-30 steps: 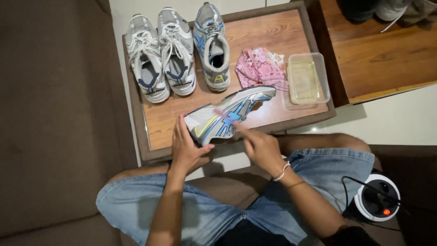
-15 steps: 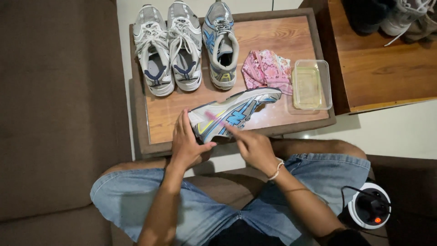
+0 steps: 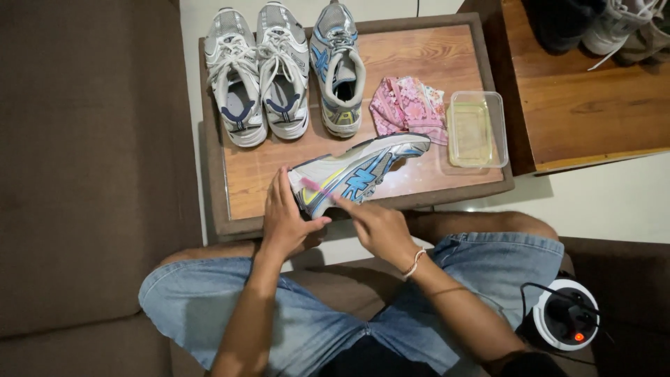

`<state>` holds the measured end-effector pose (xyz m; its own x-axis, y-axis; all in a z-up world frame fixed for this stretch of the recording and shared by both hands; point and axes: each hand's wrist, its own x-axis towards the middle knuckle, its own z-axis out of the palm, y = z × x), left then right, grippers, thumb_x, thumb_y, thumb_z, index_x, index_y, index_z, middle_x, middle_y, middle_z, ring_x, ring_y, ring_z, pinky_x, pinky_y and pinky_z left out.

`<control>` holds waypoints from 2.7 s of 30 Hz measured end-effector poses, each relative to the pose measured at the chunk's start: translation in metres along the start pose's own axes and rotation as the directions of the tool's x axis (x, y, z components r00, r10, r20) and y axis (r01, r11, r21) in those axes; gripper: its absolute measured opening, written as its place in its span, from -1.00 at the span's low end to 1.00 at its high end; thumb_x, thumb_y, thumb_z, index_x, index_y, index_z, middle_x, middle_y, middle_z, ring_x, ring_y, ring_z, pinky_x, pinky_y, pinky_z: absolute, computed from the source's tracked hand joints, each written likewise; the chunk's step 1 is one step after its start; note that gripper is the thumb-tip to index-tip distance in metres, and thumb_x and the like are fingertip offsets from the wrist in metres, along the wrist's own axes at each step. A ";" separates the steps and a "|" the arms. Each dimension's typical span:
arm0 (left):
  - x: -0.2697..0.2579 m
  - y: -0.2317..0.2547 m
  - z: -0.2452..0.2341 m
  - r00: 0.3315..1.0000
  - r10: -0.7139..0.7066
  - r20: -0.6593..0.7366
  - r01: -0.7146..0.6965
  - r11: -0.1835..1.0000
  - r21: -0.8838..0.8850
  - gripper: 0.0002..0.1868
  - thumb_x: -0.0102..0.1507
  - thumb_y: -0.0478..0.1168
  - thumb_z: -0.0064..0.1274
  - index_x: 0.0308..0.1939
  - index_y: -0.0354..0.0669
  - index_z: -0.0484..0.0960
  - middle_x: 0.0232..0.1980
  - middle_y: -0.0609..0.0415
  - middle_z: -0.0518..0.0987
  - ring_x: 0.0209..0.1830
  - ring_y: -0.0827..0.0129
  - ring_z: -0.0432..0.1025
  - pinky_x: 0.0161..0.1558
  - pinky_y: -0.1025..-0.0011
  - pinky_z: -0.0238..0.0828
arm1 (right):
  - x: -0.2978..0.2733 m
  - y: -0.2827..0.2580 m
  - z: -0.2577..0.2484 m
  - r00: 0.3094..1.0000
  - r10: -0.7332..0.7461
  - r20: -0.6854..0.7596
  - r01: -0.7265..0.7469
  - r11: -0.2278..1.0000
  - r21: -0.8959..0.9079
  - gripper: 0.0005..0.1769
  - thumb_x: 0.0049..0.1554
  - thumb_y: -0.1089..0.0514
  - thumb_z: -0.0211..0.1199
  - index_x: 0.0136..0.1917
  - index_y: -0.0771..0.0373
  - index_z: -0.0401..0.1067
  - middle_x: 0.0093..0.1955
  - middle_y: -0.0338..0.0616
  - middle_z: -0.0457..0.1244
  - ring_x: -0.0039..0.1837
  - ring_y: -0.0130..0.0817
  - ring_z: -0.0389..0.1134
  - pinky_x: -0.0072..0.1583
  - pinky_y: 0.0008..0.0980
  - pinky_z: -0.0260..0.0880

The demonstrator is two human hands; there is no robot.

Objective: The person is cleaning a white and blue sneaker using a toothbrush and cleaning solution, then wiping it with a pink cloth.

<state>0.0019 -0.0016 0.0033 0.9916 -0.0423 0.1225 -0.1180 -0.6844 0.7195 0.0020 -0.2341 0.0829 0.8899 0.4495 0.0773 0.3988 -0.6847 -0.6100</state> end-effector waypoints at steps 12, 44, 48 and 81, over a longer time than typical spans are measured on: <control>-0.003 -0.007 0.001 1.000 0.023 0.003 -0.023 1.000 0.013 0.59 -0.13 0.58 0.23 0.58 -0.39 -0.22 0.55 -0.39 0.04 0.52 -0.31 0.02 0.44 -0.16 -0.05 | -0.001 0.012 0.002 0.984 0.005 -0.180 -0.050 0.968 -0.245 -0.45 0.22 0.15 0.11 0.46 -0.24 0.37 -0.22 -0.16 0.41 -0.15 -0.16 0.47 -0.15 -0.21 0.50; -0.002 -0.007 0.004 1.000 0.024 0.002 -0.024 0.998 0.050 0.58 -0.10 0.55 0.22 0.56 -0.48 -0.23 0.49 -0.53 0.08 0.44 -0.42 0.10 0.36 -0.24 0.04 | -0.017 0.038 -0.095 0.960 0.241 -0.139 -0.196 0.941 0.277 -0.62 0.05 0.42 0.17 0.13 0.35 0.59 0.01 0.29 0.42 0.12 0.27 0.43 0.14 0.06 0.45; -0.001 0.000 0.006 1.000 0.009 0.025 -0.010 0.999 0.033 0.58 -0.11 0.46 0.29 0.57 -0.49 -0.25 0.49 -0.58 0.07 0.42 -0.48 0.12 0.34 -0.26 0.06 | -0.033 0.114 -0.101 0.831 0.262 -0.490 -0.275 0.960 0.047 -0.48 0.16 0.42 0.15 0.38 0.22 0.49 0.08 0.22 0.40 0.16 0.17 0.40 0.18 0.10 0.40; -0.002 -0.003 0.005 1.000 0.022 0.012 -0.022 1.000 -0.011 0.55 -0.07 0.48 0.24 0.56 -0.47 -0.28 0.52 -0.50 0.02 0.50 -0.40 0.03 0.39 -0.26 -0.02 | -0.023 0.058 -0.054 0.943 0.106 -0.315 -0.133 0.989 -0.067 -0.77 0.05 0.30 0.29 0.00 0.23 0.61 -0.21 0.03 0.44 -0.13 0.00 0.49 -0.06 -0.15 0.49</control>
<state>0.0010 -0.0032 -0.0024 0.9893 -0.0661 0.1298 -0.1401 -0.6751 0.7243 0.0164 -0.3147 0.0885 0.9513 0.1706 0.2567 0.2904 -0.7752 -0.5610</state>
